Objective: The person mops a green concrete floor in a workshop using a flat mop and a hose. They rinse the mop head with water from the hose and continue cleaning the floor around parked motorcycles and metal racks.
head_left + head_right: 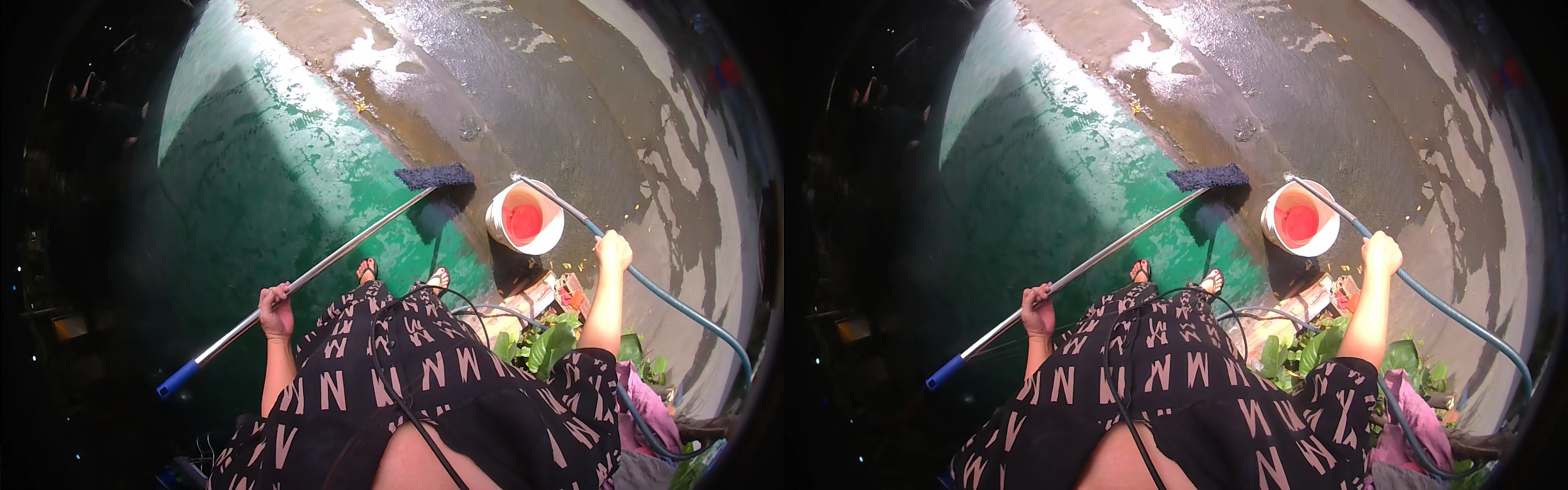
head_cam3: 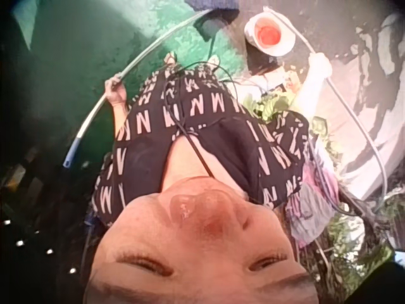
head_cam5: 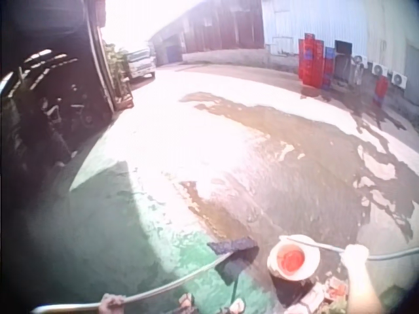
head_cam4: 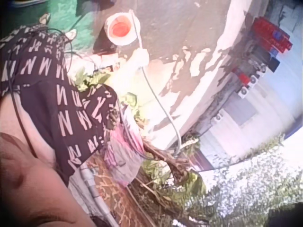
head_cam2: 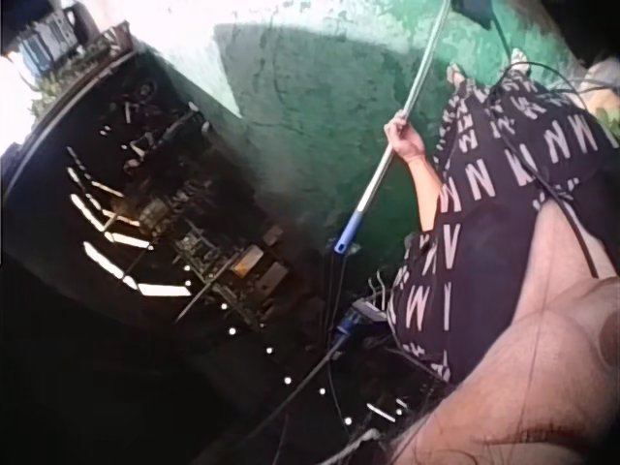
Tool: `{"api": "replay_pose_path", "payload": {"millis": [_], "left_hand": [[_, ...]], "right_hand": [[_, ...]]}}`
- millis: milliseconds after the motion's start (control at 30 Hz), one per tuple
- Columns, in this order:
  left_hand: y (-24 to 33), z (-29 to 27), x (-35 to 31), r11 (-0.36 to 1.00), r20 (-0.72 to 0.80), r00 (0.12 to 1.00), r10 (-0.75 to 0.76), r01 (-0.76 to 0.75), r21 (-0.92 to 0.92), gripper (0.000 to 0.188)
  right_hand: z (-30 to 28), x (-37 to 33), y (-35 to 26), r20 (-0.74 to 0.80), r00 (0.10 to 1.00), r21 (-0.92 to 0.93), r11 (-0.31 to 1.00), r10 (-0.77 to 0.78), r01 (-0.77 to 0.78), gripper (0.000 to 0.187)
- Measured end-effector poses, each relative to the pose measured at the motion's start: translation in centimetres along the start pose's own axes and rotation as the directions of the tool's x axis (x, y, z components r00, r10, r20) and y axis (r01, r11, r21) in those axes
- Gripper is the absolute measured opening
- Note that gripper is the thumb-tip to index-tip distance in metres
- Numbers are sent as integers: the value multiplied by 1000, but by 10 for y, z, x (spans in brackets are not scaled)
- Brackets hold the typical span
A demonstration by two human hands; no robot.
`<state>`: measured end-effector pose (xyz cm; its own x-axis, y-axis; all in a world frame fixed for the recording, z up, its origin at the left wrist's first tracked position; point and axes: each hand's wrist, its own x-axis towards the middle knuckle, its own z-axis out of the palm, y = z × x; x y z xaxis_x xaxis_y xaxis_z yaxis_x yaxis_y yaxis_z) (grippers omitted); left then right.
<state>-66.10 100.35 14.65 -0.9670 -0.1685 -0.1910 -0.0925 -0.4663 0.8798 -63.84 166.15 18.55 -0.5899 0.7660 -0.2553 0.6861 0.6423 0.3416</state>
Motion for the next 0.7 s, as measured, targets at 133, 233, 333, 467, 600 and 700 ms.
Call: {"api": "replay_pose_path", "payload": {"millis": [133, 233, 333, 467, 600, 700], "left_hand": [[3, -9, 7, 1000, -21, 1000, 7, -7, -5, 15], [5, -10, 11, 1000, -7, 1000, 13, -13, 16, 13], [11, 3, 11, 998, 71, 997, 19, -22, 54, 11], [14, 21, 10, 980, 263, 963, 60, -106, 166, 10], [20, 44, 6, 955, 329, 942, 56, -147, 257, 12], [19, 51, 6, 940, 368, 928, 54, -172, 294, 12]], "right_hand": [[-35, -13, -29, -42, 999, 57, 998, -11, 13, 29], [-57, -19, -44, -31, 999, 25, 999, -30, 31, 31], [-70, -27, -53, -36, 998, 45, 998, -45, 46, 28], [-61, -31, -57, -58, 996, 14, 997, -69, 69, 27], [-55, -40, -57, -85, 992, 4, 995, -96, 96, 27], [-56, -44, -60, -91, 988, -3, 992, -124, 125, 26]]}}
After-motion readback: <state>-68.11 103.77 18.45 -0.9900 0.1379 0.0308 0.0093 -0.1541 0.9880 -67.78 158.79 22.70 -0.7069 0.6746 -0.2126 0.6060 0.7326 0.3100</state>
